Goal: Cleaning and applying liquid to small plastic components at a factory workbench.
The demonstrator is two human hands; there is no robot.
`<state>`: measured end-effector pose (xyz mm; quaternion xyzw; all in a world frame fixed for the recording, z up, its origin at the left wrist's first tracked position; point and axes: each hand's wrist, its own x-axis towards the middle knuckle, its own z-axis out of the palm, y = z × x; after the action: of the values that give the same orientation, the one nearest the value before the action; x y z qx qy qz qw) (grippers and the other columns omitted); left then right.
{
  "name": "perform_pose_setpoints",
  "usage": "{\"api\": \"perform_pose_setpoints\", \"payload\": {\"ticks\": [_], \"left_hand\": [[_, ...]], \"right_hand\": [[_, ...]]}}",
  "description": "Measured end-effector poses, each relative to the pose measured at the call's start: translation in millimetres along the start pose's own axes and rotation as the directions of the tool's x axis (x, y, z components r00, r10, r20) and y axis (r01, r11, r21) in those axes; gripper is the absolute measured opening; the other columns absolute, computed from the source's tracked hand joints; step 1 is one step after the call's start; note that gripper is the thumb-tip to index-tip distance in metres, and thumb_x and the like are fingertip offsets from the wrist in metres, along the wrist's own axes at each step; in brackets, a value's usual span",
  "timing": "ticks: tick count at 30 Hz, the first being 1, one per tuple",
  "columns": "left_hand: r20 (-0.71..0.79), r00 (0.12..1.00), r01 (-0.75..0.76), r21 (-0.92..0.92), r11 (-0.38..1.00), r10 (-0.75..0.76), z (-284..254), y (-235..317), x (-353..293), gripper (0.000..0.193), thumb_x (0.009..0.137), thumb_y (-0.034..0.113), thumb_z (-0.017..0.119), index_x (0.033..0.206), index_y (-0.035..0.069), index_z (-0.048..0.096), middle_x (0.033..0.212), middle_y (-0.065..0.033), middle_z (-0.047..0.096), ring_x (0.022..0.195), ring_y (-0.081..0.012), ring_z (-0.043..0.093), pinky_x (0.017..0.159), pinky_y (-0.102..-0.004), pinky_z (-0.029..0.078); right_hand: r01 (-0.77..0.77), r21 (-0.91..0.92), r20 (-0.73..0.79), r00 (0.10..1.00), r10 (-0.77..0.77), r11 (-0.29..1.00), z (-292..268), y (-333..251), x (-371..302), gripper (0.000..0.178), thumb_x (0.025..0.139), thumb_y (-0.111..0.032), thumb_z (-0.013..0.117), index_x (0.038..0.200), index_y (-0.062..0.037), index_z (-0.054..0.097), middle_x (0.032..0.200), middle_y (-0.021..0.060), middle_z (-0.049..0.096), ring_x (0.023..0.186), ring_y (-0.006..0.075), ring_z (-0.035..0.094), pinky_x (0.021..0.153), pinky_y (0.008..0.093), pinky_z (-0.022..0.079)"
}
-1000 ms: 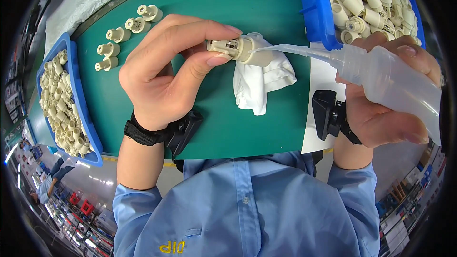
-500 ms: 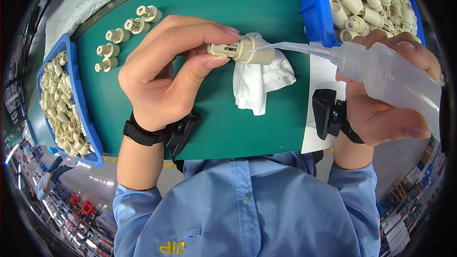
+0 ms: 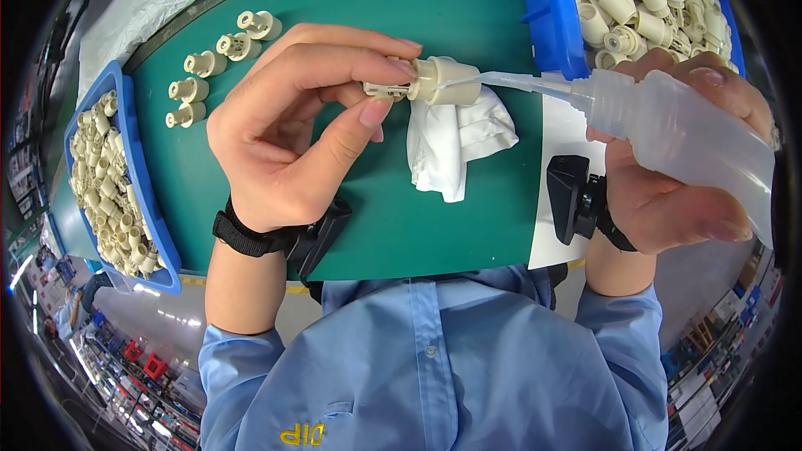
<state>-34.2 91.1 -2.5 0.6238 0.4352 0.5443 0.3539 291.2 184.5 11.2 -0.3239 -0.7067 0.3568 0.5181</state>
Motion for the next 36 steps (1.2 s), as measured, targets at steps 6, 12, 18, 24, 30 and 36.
{"api": "perform_pose_setpoints", "payload": {"ticks": [6, 12, 18, 24, 30, 36], "left_hand": [[-0.009, 1.0, -0.03, 0.027, 0.999, 0.03, 3.2, -0.5, 1.9, 0.014, 0.088, -0.005, 0.061, 0.101, -0.009, 0.06, 0.112, -0.0276, 0.06, 0.08, -0.0197, 0.062, 0.06, -0.0265, 0.053], [-0.01, 0.999, -0.033, 0.052, 0.998, 0.034, 2.7, -1.2, 1.9, 0.012, 0.09, 0.0, 0.062, 0.098, -0.009, 0.061, 0.106, -0.0267, 0.063, 0.081, -0.0224, 0.064, 0.061, -0.0273, 0.055], [-0.016, 0.999, -0.047, 0.025, 0.999, 0.047, 1.5, -4.8, 1.0, 0.015, 0.09, 0.001, 0.063, 0.101, -0.009, 0.06, 0.105, -0.0261, 0.063, 0.085, -0.0244, 0.066, 0.063, -0.0279, 0.057], [-0.103, 0.995, 0.012, 0.066, 0.998, -0.005, 3.4, 4.8, 0.2, 0.02, 0.089, 0.0, 0.064, 0.107, -0.008, 0.059, 0.107, -0.0241, 0.064, 0.089, -0.0246, 0.066, 0.066, -0.0289, 0.058], [-0.166, 0.978, -0.13, -0.027, 0.991, 0.124, 16.6, -4.0, 10.0, 0.021, 0.076, -0.004, 0.074, 0.096, 0.001, 0.071, 0.102, -0.0104, 0.066, 0.081, -0.0171, 0.066, 0.066, -0.0252, 0.057], [-0.234, 0.957, -0.172, 0.026, 0.985, 0.173, 2.3, -2.9, 0.0, 0.024, 0.073, -0.007, 0.075, 0.095, 0.002, 0.072, 0.099, -0.0091, 0.065, 0.076, -0.0156, 0.067, 0.062, -0.0242, 0.057]], "right_hand": [[-0.005, 0.007, 0.0, 1.0, 0.005, 1.0, -7.6, 1.3, -3.2, 0.094, 0.076, -0.076, 0.059, 0.131, -0.0015, 0.044, 0.111, 0.0152, 0.053, 0.094, 0.0329, 0.062, 0.062, 0.0362, 0.059], [-0.011, 0.012, -0.002, 1.0, 0.011, 1.0, -15.5, 2.5, -5.2, 0.094, 0.076, -0.075, 0.06, 0.132, -0.0015, 0.044, 0.113, 0.0156, 0.053, 0.096, 0.0336, 0.062, 0.063, 0.0366, 0.06], [-0.017, 0.007, -0.007, 1.0, 0.017, 1.0, -19.1, -0.8, -9.6, 0.095, 0.075, -0.075, 0.061, 0.132, -0.0015, 0.044, 0.114, 0.0159, 0.053, 0.098, 0.0343, 0.063, 0.063, 0.037, 0.06], [-0.027, 0.084, -0.012, 1.0, 0.029, 0.996, -28.1, 14.8, -11.0, 0.095, 0.075, -0.075, 0.062, 0.132, -0.0016, 0.044, 0.116, 0.0163, 0.053, 0.1, 0.035, 0.063, 0.064, 0.0374, 0.061], [-0.33, 0.681, -0.115, 0.833, 0.541, 0.653, -18.9, 32.3, -12.0, 0.092, 0.08, -0.06, 0.068, 0.137, 0.0071, 0.043, 0.135, 0.0229, 0.048, 0.109, 0.0389, 0.057, 0.094, 0.0483, 0.047], [-0.258, 0.557, 0.009, 0.952, 0.305, 0.79, 0.2, 69.4, 2.7, 0.088, 0.084, -0.065, 0.057, 0.135, 0.0061, 0.046, 0.129, 0.0215, 0.051, 0.099, 0.0329, 0.057, 0.084, 0.0421, 0.046]]}}
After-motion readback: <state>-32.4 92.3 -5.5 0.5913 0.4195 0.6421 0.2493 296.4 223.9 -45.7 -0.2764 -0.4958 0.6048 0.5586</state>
